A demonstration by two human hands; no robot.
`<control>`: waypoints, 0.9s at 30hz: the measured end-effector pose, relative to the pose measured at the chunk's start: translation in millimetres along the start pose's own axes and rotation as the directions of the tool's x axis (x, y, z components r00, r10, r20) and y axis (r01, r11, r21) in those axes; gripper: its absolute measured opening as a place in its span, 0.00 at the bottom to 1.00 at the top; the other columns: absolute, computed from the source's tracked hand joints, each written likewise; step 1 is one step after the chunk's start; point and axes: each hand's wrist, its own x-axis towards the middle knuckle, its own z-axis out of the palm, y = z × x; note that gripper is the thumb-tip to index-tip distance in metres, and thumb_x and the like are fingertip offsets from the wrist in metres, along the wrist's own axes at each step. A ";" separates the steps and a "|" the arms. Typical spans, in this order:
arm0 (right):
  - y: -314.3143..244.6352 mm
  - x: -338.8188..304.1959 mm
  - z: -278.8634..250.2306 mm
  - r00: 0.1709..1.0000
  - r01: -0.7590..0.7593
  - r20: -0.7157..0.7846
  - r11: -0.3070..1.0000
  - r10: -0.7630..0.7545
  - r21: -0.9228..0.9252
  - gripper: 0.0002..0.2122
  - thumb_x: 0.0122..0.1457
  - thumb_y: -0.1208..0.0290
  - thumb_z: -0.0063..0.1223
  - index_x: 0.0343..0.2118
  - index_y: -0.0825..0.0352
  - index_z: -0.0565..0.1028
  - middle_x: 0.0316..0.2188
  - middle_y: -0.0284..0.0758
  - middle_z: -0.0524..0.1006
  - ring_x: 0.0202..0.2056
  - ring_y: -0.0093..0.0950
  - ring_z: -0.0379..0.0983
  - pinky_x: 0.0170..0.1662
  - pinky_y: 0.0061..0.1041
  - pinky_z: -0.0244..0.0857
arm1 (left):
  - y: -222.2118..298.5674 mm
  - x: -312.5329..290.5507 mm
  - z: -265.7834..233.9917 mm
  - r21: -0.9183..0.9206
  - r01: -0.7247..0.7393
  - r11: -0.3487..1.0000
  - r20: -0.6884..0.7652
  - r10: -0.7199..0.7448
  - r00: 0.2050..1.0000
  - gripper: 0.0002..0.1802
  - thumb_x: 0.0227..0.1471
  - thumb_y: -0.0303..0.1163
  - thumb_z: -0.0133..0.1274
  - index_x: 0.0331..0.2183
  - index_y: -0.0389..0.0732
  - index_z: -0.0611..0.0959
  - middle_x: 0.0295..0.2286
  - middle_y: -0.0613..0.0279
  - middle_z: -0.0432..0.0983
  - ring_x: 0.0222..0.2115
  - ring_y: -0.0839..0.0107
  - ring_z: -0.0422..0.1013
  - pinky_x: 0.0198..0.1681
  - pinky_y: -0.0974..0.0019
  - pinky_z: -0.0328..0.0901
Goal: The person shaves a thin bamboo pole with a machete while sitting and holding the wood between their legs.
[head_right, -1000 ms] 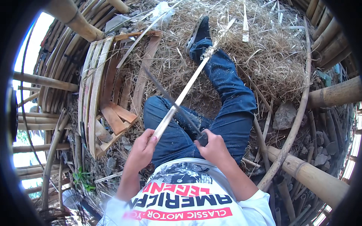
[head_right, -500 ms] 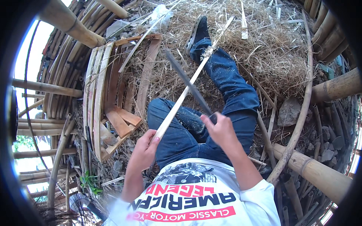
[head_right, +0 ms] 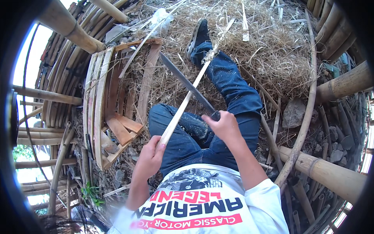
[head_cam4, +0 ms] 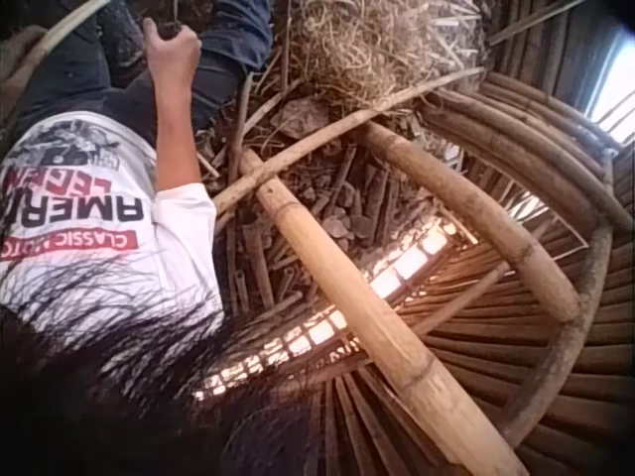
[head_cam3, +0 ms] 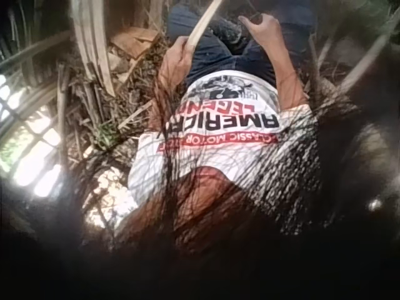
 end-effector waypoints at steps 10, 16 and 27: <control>-20.4 -64.0 20.2 0.983 0.104 0.156 0.993 -0.095 -0.052 0.13 0.50 0.63 0.61 0.24 0.71 0.75 0.22 0.51 0.77 0.30 0.49 0.77 0.35 0.44 0.71 | -11.0 3.4 -3.1 0.024 0.016 1.000 -0.060 -0.015 0.998 0.12 0.60 0.31 0.46 0.41 0.33 0.75 0.22 0.50 0.72 0.25 0.62 0.68 0.29 0.61 0.62; -13.4 -22.9 -4.8 0.993 0.093 0.087 0.977 -0.077 -0.193 0.06 0.46 0.70 0.57 0.26 0.67 0.78 0.24 0.50 0.78 0.31 0.49 0.76 0.36 0.44 0.71 | -9.4 -6.6 -8.1 0.024 -0.004 1.000 -0.089 0.006 0.996 0.11 0.60 0.30 0.46 0.39 0.32 0.76 0.20 0.58 0.69 0.22 0.74 0.62 0.27 0.67 0.59; -21.9 -61.1 16.9 0.986 0.065 0.155 0.997 -0.060 -0.029 0.08 0.46 0.72 0.56 0.27 0.70 0.76 0.24 0.53 0.77 0.32 0.51 0.76 0.38 0.44 0.70 | 3.3 2.3 -1.7 0.098 0.013 0.995 -0.106 -0.003 0.994 0.11 0.59 0.31 0.46 0.39 0.33 0.75 0.24 0.39 0.75 0.28 0.42 0.73 0.32 0.50 0.64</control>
